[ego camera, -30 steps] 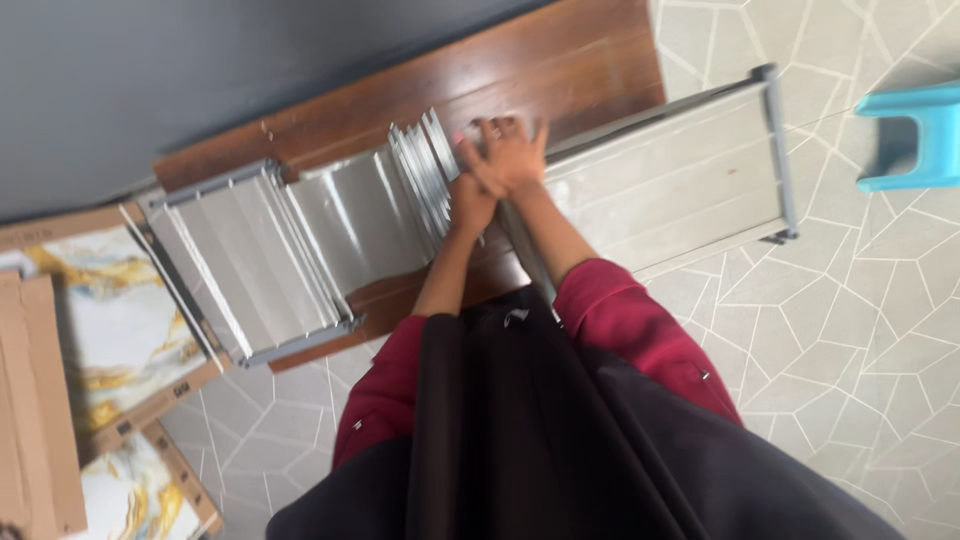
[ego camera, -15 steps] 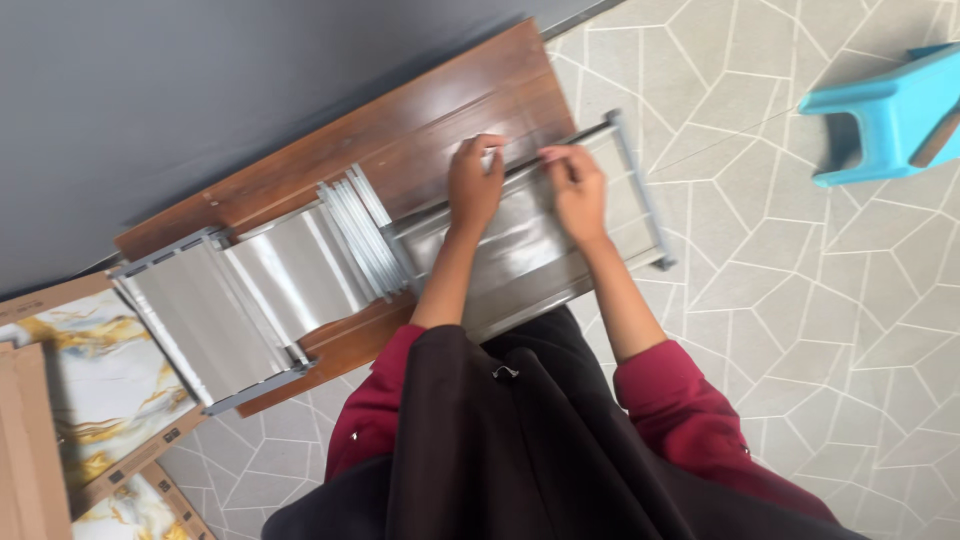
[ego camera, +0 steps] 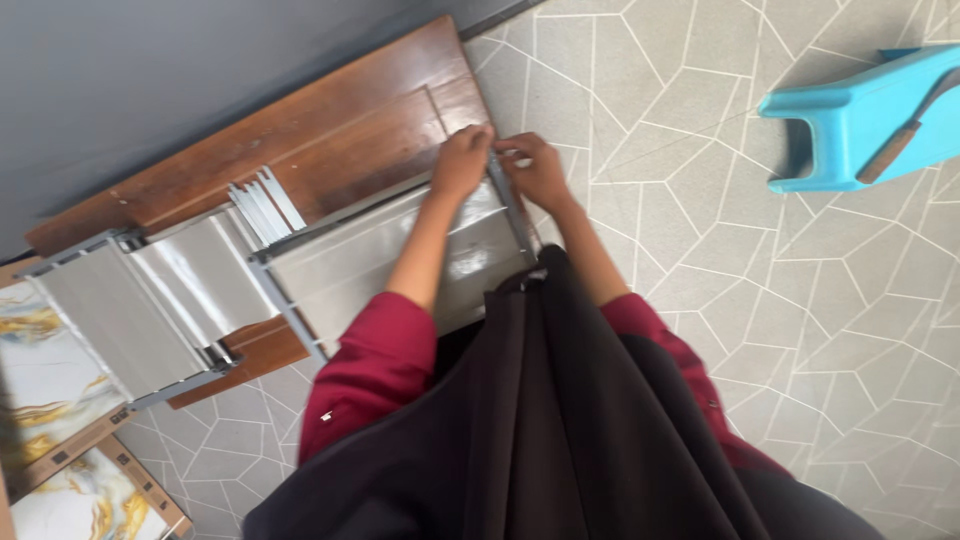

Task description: The person assembles a metal frame structure on a wooden table. They insert metal rods into the frame, attach a fabric sheet, and secure the components using an Allen key.

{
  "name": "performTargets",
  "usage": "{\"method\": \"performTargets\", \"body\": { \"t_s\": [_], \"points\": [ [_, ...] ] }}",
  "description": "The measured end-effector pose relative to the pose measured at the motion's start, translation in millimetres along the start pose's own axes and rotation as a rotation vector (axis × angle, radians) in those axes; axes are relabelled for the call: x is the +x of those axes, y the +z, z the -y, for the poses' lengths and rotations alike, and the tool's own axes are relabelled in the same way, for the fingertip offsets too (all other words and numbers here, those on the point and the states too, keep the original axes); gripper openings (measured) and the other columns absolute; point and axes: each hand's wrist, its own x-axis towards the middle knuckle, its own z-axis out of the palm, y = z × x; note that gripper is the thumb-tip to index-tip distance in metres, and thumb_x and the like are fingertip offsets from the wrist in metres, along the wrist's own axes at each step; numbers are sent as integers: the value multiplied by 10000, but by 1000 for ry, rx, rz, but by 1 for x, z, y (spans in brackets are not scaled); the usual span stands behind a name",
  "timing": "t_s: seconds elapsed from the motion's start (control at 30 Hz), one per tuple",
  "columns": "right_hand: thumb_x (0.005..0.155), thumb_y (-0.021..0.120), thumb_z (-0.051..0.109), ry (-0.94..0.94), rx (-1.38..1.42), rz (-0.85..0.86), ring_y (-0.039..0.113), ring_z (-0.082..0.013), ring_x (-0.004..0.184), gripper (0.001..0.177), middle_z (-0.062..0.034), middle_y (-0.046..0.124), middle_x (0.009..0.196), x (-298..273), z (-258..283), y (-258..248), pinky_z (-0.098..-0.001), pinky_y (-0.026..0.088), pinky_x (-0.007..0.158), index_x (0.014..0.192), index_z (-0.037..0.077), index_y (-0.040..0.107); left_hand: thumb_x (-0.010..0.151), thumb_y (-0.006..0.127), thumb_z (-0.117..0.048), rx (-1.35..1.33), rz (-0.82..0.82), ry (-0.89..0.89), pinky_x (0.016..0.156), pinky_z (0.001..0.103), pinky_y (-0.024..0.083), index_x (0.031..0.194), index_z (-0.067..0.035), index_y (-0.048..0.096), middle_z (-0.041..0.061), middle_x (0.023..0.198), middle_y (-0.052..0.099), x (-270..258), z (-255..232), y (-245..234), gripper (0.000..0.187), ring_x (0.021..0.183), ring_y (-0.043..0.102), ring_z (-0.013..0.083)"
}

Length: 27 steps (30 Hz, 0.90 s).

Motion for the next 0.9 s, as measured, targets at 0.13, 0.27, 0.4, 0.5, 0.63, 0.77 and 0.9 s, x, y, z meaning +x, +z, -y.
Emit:
{"method": "performTargets", "body": {
  "t_s": [0.13,0.27,0.4,0.5,0.63,0.77,0.9],
  "points": [
    [889,705,-6,53,37,73,717,-186,911,284,-110,718,1158,5,5,6,-297,601,770,1159,62,763,908,714,-453,-83,35,-187,901,338,557,1020,-56,798,157,964,800,-9,-3,-18,420,961,775,244],
    [869,739,12,-17,22,113,716,-182,853,282,-105,727,1116,6,12,8,-299,589,763,1146,57,757,843,797,-311,-92,-44,-56,825,292,580,1017,-70,805,124,941,804,-19,-15,-31,297,879,776,167],
    [891,737,15,-37,47,89,712,-194,871,261,-102,736,1128,4,19,7,-302,576,754,1149,51,761,838,796,-263,-97,-68,-170,805,280,573,1000,-96,827,111,905,811,-24,-28,-36,235,837,767,151],
    [901,731,17,-44,37,63,706,-214,883,262,-102,740,1118,1,25,12,-313,563,745,1160,45,759,828,796,-253,-105,-61,-211,791,280,572,986,-101,833,105,884,817,-24,-35,-43,222,817,760,148],
    [924,723,34,-41,17,39,703,-230,871,249,-107,733,1127,-4,29,14,-325,552,747,1172,34,742,852,780,-249,-122,-44,-179,800,279,573,1006,-107,827,85,899,816,-27,-40,-47,215,827,759,135],
    [949,698,22,-159,-16,-8,709,-257,941,248,-121,723,1130,1,33,13,-344,564,809,1194,17,738,824,783,-224,-94,-61,-122,784,291,573,958,-94,835,111,887,810,-32,-41,-48,194,815,757,174],
    [935,706,44,-99,-23,22,713,-256,861,218,-127,735,1088,10,37,14,-340,567,754,1146,24,757,918,753,-225,57,-104,-116,750,353,569,926,-45,821,187,811,759,-36,-42,-39,193,749,728,277]
  ]
}}
